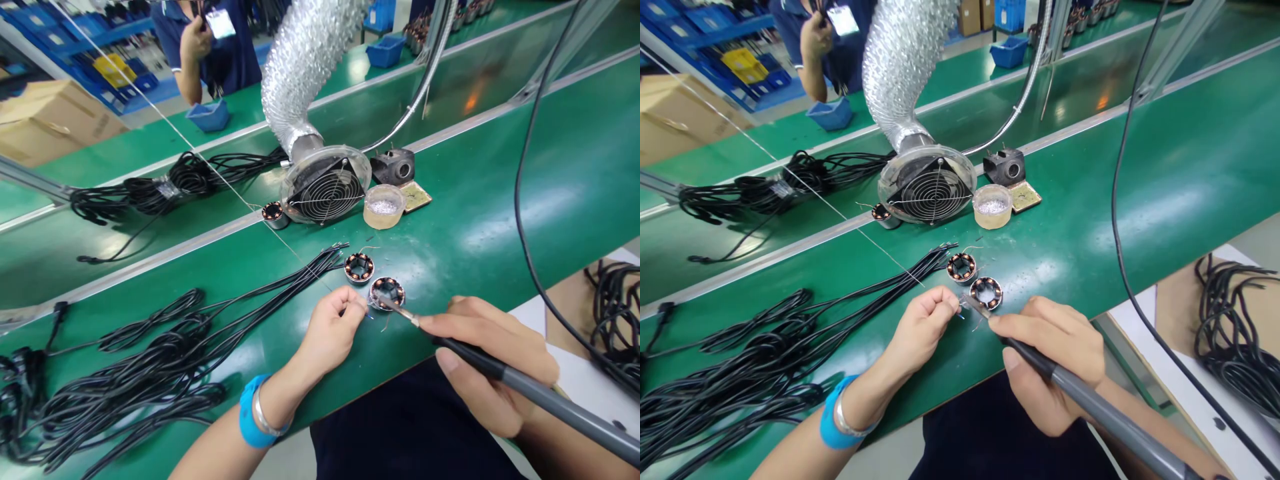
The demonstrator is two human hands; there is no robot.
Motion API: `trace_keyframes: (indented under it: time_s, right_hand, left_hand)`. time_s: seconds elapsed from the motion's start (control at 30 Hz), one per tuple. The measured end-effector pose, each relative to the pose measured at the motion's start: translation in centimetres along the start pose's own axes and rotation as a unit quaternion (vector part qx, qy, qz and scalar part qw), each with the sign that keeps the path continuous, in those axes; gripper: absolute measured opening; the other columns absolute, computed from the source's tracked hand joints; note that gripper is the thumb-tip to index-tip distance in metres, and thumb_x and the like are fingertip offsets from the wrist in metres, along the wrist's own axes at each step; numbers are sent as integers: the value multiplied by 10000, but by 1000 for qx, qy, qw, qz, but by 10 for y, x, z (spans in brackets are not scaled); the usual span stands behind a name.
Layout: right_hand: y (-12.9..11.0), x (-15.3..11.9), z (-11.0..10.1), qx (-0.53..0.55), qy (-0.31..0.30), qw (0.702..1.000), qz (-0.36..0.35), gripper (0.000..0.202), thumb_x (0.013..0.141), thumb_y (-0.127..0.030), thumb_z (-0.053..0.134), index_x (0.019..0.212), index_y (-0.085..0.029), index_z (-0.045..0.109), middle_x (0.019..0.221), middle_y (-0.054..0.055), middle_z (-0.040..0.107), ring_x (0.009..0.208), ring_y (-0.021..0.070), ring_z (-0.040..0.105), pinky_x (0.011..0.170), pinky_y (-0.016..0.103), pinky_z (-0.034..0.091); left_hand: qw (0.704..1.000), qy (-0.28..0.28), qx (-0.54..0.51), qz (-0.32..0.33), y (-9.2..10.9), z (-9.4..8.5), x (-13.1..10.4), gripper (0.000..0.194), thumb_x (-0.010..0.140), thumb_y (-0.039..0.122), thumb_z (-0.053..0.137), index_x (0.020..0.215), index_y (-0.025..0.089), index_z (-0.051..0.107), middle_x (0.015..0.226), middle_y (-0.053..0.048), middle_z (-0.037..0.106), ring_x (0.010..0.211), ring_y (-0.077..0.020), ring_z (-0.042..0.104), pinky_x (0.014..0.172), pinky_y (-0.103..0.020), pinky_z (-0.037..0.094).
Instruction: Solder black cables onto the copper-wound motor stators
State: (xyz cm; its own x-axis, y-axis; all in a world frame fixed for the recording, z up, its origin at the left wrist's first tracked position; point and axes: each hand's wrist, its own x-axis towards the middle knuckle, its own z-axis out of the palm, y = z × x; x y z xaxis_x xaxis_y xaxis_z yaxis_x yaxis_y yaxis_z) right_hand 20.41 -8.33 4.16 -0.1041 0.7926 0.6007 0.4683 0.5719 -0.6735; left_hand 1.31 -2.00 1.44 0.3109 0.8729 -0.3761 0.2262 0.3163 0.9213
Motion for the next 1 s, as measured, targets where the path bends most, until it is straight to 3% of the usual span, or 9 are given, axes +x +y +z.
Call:
trace_keyframes:
  time_s: [0.67,0.77,0.87,1.0]
  right_hand:
    - [8,0,-1,12,38,999,-4,347,816,-110,593,1146,-174,678,755,33,622,580,147,543,483,292,432]
    - [12,1,7,-4,50,999,15,392,860,-91,575,1224,-222,640,798,19,661,574,137,572,490,277,466]
    - [22,6,21,-21,47,998,24,365,896,-64,586,1206,-250,635,897,14,717,668,142,660,595,262,539]
    - [36,19,38,1,-23,999,-47,205,886,-62,623,1038,-194,663,855,27,719,689,146,639,665,279,523]
  left_hand:
    - [1000,5,-4,16,-1,0,-1,166,804,311,507,695,186,514,554,78,369,502,-80,267,510,-226,250]
    - [1000,4,3,24,-3,-1,-1,200,849,336,503,719,184,508,584,72,364,518,-83,267,514,-226,239]
    - [999,-27,-3,20,-6,-4,-1,264,905,388,481,735,187,488,598,69,349,530,-87,264,517,-226,229]
    - [996,-85,-9,28,-9,-8,-1,353,944,466,455,719,195,430,619,53,378,561,-100,302,535,-234,245]
